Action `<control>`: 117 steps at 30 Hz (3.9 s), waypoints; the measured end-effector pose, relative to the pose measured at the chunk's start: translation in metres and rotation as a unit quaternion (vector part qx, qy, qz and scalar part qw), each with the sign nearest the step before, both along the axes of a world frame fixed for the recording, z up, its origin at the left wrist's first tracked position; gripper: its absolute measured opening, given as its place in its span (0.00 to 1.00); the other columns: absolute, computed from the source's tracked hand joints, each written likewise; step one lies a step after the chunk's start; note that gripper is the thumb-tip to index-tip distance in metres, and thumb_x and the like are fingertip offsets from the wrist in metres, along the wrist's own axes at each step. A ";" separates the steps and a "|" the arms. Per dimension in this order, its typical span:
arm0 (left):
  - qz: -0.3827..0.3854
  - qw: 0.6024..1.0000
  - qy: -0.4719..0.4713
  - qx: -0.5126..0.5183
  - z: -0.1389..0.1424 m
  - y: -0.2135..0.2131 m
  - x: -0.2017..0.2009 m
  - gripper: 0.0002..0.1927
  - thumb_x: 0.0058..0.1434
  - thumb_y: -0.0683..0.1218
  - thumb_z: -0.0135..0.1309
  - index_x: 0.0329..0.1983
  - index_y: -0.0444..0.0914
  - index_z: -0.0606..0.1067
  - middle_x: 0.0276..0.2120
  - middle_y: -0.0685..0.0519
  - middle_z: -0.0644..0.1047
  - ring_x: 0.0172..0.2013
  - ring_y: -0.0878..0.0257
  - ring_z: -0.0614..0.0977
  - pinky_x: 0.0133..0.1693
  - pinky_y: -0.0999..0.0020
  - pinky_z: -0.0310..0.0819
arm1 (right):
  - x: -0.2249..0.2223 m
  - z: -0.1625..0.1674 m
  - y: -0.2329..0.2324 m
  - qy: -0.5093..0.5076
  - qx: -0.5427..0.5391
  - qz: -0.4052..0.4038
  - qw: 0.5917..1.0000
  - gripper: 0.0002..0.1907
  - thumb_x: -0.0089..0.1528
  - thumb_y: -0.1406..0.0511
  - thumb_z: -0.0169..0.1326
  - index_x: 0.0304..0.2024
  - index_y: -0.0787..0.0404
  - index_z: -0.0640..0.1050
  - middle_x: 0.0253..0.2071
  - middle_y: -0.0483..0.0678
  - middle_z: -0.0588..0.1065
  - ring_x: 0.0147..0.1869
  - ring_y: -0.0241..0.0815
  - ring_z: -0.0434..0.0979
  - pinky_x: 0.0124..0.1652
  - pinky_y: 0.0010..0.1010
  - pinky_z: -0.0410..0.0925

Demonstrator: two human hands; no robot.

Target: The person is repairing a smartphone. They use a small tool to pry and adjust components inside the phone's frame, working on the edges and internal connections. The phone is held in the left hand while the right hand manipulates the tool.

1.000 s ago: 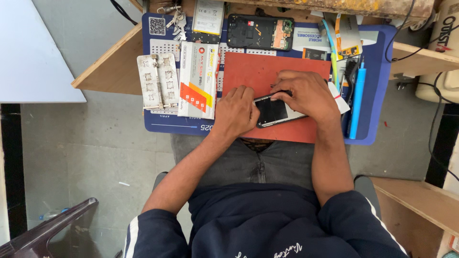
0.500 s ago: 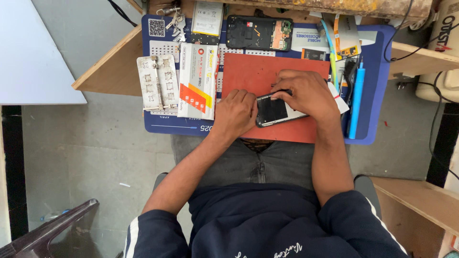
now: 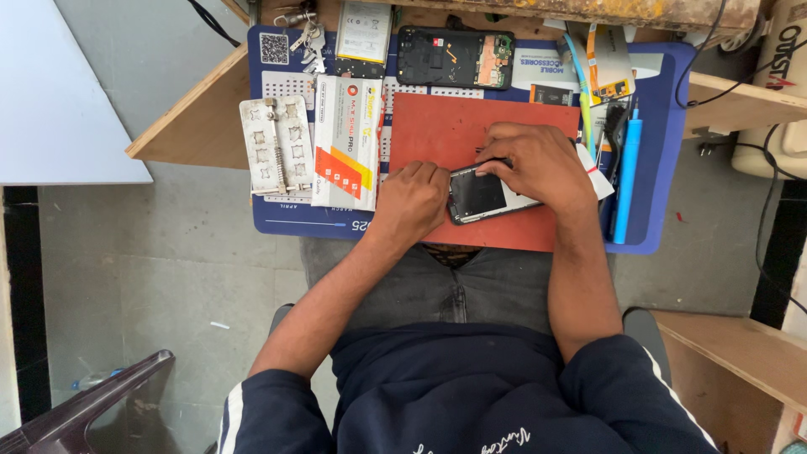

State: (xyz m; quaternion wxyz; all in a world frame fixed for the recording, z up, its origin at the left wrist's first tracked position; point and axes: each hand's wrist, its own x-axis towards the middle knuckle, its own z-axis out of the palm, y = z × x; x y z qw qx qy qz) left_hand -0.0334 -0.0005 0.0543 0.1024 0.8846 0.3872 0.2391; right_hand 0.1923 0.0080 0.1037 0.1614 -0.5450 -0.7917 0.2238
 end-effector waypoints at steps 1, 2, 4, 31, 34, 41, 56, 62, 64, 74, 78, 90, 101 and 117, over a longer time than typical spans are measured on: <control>0.001 1.000 0.000 0.004 0.000 0.000 0.000 0.05 0.50 0.39 0.56 0.28 0.39 0.72 0.27 0.52 0.74 0.32 0.55 0.79 0.33 0.59 0.74 | 0.000 0.000 0.000 0.000 0.001 0.001 1.000 0.10 0.56 0.59 0.65 0.35 0.58 0.85 0.36 0.41 0.77 0.38 0.46 0.79 0.33 0.39 0.68; 0.002 1.000 0.000 0.008 0.000 0.000 0.000 0.05 0.50 0.39 0.56 0.28 0.39 0.72 0.27 0.52 0.74 0.32 0.55 0.79 0.32 0.59 0.74 | -0.001 0.000 0.000 0.000 0.002 0.003 1.000 0.10 0.56 0.59 0.65 0.35 0.58 0.85 0.36 0.41 0.77 0.38 0.46 0.79 0.34 0.39 0.68; -0.006 1.000 0.006 0.016 -0.001 0.000 0.000 0.05 0.51 0.39 0.56 0.27 0.39 0.71 0.26 0.52 0.73 0.32 0.55 0.79 0.33 0.59 0.74 | 0.000 -0.001 0.000 -0.001 0.004 0.005 1.000 0.10 0.56 0.59 0.65 0.35 0.58 0.85 0.35 0.41 0.77 0.38 0.47 0.79 0.34 0.39 0.68; 0.055 0.893 -0.331 -0.301 -0.007 0.000 0.003 0.09 0.72 0.45 0.49 0.50 0.36 0.67 0.40 0.47 0.77 0.41 0.56 0.82 0.45 0.65 0.78 | 0.008 -0.001 -0.001 0.107 0.006 0.033 0.994 0.08 0.56 0.64 0.65 0.37 0.58 0.84 0.37 0.42 0.78 0.37 0.45 0.80 0.34 0.35 0.69; -0.061 0.746 -0.465 -0.473 -0.016 0.005 0.004 0.21 0.73 0.47 0.49 0.65 0.34 0.64 0.54 0.48 0.75 0.55 0.61 0.78 0.57 0.69 0.73 | 0.007 0.000 -0.002 0.137 0.010 0.031 0.990 0.07 0.56 0.66 0.66 0.37 0.59 0.83 0.37 0.44 0.78 0.36 0.45 0.80 0.33 0.34 0.69; -0.115 0.536 -0.519 -0.656 -0.048 -0.001 0.010 0.38 0.65 0.40 0.57 0.76 0.29 0.57 0.64 0.47 0.71 0.64 0.60 0.71 0.64 0.66 0.67 | -0.001 0.003 -0.001 0.158 0.072 0.047 0.984 0.08 0.56 0.69 0.65 0.38 0.60 0.83 0.40 0.44 0.79 0.42 0.44 0.81 0.38 0.33 0.72; -0.109 0.370 -0.671 -0.633 -0.030 0.002 0.006 0.36 0.66 0.39 0.47 0.78 0.31 0.56 0.68 0.43 0.68 0.67 0.55 0.73 0.69 0.57 0.66 | -0.034 -0.010 -0.007 0.302 0.145 -0.068 0.940 0.19 0.56 0.80 0.52 0.48 0.64 0.82 0.39 0.49 0.81 0.41 0.45 0.80 0.42 0.32 0.72; -0.119 0.357 -0.678 -0.632 -0.020 0.004 0.006 0.39 0.65 0.37 0.45 0.80 0.36 0.52 0.68 0.42 0.66 0.66 0.54 0.71 0.69 0.56 0.66 | -0.052 -0.010 -0.006 0.279 0.147 -0.001 0.949 0.09 0.56 0.75 0.63 0.38 0.62 0.81 0.38 0.49 0.78 0.41 0.47 0.81 0.40 0.33 0.72; -0.125 0.341 -0.681 -0.635 -0.021 0.005 0.006 0.40 0.61 0.37 0.45 0.79 0.35 0.52 0.67 0.42 0.67 0.66 0.54 0.72 0.68 0.56 0.67 | -0.056 -0.008 -0.008 0.268 0.134 0.004 0.954 0.08 0.55 0.73 0.64 0.36 0.62 0.81 0.38 0.49 0.78 0.40 0.47 0.81 0.38 0.33 0.72; -0.113 0.333 -0.669 -0.655 -0.047 0.004 0.006 0.43 0.61 0.30 0.43 0.82 0.35 0.50 0.61 0.44 0.69 0.61 0.54 0.74 0.65 0.52 0.71 | -0.058 -0.014 -0.007 0.261 0.118 0.000 0.958 0.08 0.59 0.76 0.59 0.40 0.64 0.78 0.44 0.49 0.77 0.52 0.49 0.81 0.47 0.35 0.74; -0.131 0.325 -0.671 -0.653 -0.049 0.004 0.005 0.45 0.55 0.29 0.43 0.79 0.35 0.52 0.62 0.45 0.68 0.62 0.54 0.74 0.65 0.54 0.71 | -0.057 -0.019 -0.003 0.269 0.141 -0.009 0.953 0.09 0.57 0.75 0.62 0.39 0.62 0.79 0.42 0.48 0.75 0.53 0.49 0.81 0.47 0.34 0.74; -0.144 0.380 -0.651 -0.641 -0.057 0.000 0.008 0.45 0.60 0.25 0.45 0.81 0.39 0.51 0.61 0.48 0.69 0.61 0.59 0.75 0.60 0.61 0.75 | -0.058 -0.028 -0.004 0.263 0.126 0.020 0.956 0.22 0.52 0.80 0.58 0.45 0.58 0.86 0.39 0.46 0.77 0.42 0.42 0.76 0.40 0.32 0.70; -0.099 0.386 -0.661 -0.636 -0.043 0.001 0.011 0.44 0.55 0.24 0.42 0.77 0.33 0.54 0.65 0.47 0.67 0.61 0.58 0.75 0.60 0.59 0.75 | -0.056 -0.037 -0.006 0.298 0.095 -0.043 0.949 0.15 0.57 0.79 0.61 0.45 0.64 0.84 0.44 0.50 0.80 0.48 0.44 0.83 0.46 0.31 0.75; -0.113 0.396 -0.652 -0.636 -0.067 -0.002 0.012 0.32 0.64 0.25 0.42 0.72 0.32 0.60 0.57 0.46 0.72 0.57 0.58 0.78 0.56 0.64 0.77 | -0.074 -0.034 -0.010 0.282 0.129 -0.050 0.949 0.10 0.55 0.77 0.65 0.39 0.64 0.83 0.41 0.50 0.77 0.46 0.42 0.81 0.44 0.30 0.74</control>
